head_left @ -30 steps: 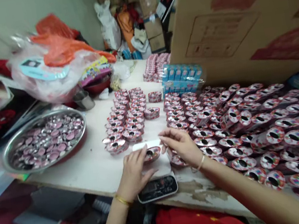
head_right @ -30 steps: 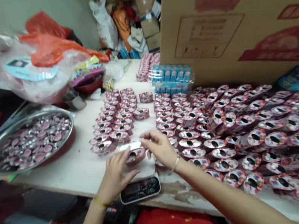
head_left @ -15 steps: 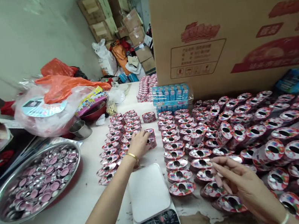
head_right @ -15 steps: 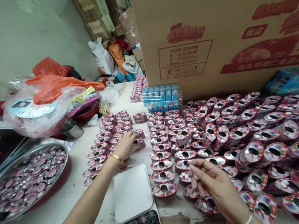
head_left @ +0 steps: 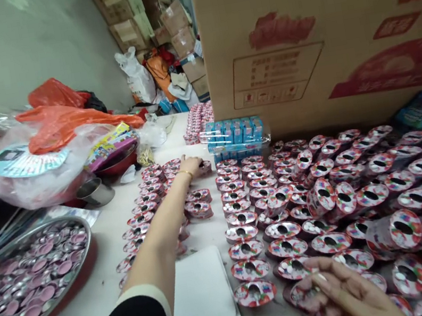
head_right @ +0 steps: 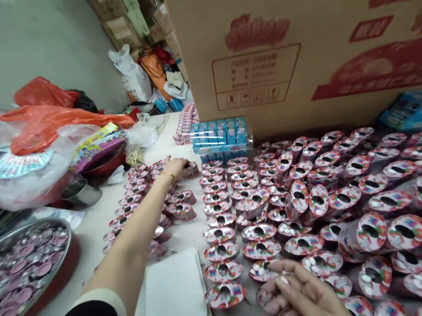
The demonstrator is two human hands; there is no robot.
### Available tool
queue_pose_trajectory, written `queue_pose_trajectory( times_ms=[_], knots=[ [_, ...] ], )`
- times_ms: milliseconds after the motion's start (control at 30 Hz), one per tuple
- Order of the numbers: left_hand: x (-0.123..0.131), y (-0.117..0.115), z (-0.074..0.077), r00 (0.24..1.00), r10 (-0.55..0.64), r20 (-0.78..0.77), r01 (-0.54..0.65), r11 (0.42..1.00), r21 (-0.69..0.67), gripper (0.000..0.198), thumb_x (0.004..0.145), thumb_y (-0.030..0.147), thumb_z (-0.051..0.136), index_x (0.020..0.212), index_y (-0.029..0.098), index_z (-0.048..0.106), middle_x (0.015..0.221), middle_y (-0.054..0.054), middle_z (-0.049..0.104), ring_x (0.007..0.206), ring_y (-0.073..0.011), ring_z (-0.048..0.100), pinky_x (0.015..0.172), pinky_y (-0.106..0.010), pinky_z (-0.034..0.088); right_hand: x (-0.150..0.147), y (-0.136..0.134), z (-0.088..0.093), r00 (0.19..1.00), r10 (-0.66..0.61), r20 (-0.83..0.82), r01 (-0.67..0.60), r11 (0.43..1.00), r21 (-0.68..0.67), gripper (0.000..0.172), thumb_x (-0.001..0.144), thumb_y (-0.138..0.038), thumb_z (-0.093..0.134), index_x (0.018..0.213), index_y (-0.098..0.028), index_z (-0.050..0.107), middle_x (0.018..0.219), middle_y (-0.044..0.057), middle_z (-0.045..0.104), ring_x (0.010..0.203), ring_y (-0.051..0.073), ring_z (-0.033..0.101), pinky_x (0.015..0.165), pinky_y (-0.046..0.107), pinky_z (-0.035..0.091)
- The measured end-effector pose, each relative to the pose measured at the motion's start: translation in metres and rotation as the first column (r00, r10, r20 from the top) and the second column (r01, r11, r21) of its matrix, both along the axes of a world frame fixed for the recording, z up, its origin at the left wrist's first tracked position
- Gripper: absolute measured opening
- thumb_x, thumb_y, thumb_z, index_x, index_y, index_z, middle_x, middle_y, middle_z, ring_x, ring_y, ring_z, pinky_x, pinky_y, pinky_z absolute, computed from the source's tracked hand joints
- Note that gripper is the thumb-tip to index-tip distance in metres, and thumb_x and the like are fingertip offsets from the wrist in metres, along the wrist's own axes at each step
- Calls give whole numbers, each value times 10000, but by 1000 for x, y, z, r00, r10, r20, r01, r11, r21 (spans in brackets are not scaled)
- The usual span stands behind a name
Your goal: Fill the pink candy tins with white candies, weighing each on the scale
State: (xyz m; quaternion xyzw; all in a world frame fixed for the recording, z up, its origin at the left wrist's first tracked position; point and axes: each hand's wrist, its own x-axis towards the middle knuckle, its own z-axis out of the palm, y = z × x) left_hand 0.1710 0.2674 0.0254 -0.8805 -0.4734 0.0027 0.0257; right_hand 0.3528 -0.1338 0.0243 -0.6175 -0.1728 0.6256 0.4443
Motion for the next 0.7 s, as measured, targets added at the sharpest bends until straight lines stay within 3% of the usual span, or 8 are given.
queue_pose_trajectory(
  times_ms=[100, 133, 200, 300, 367, 467, 567, 700],
  knots=[
    [-29, -29, 27, 1000, 8, 30, -9, 999, 33, 357, 821, 458, 485, 1017, 181, 599, 1045, -96, 615, 1057, -276, 517, 1043, -525, 123, -3, -2, 8, 996, 77, 56, -80, 995, 54, 451, 639, -580, 684, 867, -215, 551, 813, 74, 663, 599, 174, 628, 448, 234, 461],
    [-43, -47, 39, 995, -41, 89, 33, 995, 95, 392, 809, 487, 501, 1030, 177, 593, 1027, -89, 613, 1049, -279, 519, 1036, -530, 136, -4, -4, 11, 990, 117, 78, -123, 989, 83, 419, 672, -571, 663, 834, -206, 538, 788, 66, 656, 585, 160, 618, 449, 223, 451],
    [-70, -91, 62, 970, -159, 183, 133, 980, 146, 446, 788, 523, 532, 1055, 169, 579, 988, -69, 605, 1019, -267, 531, 1001, -491, 227, -8, -6, 14, 972, 205, 119, -220, 966, 133, 359, 746, -535, 614, 799, -190, 531, 752, 57, 641, 553, 130, 589, 439, 198, 416],
    [-104, -175, 79, 945, -252, 208, 262, 965, -21, 424, 804, 551, 506, 1038, 207, 588, 887, -25, 609, 875, -206, 572, 939, -421, 325, -16, -11, 15, 951, 257, 171, -289, 937, 197, 311, 795, -481, 586, 785, -175, 536, 680, 23, 595, 482, 79, 507, 426, 177, 356],
    [-118, -229, 70, 947, -268, 175, 288, 952, -101, 381, 823, 538, 484, 1037, 241, 591, 879, -16, 620, 831, -191, 574, 942, -420, 328, -23, -13, 15, 946, 255, 199, -297, 929, 223, 300, 798, -466, 591, 784, -170, 542, 618, -9, 542, 444, 54, 435, 421, 171, 317],
    [-128, -283, 38, 966, -227, 121, 244, 959, -148, 356, 840, 510, 472, 1053, 246, 582, 951, -40, 632, 908, -212, 570, 976, -444, 304, -35, -16, 18, 941, 255, 222, -309, 916, 256, 285, 799, -449, 597, 795, -167, 553, 555, -44, 450, 426, 45, 353, 404, 176, 247],
    [-132, -304, 10, 975, -169, 142, 191, 969, -159, 357, 840, 495, 487, 1086, 249, 568, 1016, -51, 630, 996, -229, 551, 1027, -469, 263, -50, -15, 22, 927, 265, 264, -345, 881, 325, 258, 803, -421, 598, 798, -165, 568, 545, -49, 418, 446, 58, 336, 423, 191, 253],
    [-148, -316, 5, 950, -95, 297, 128, 988, -92, 528, 796, 519, 558, 1246, 261, 461, 1175, -68, 573, 1098, -246, 507, 1064, -501, 224, -79, 0, 24, 868, 216, 448, -434, 768, 471, 223, 823, -374, 580, 762, -161, 601, 695, 14, 543, 628, 113, 480, 585, 232, 385]
  ],
)
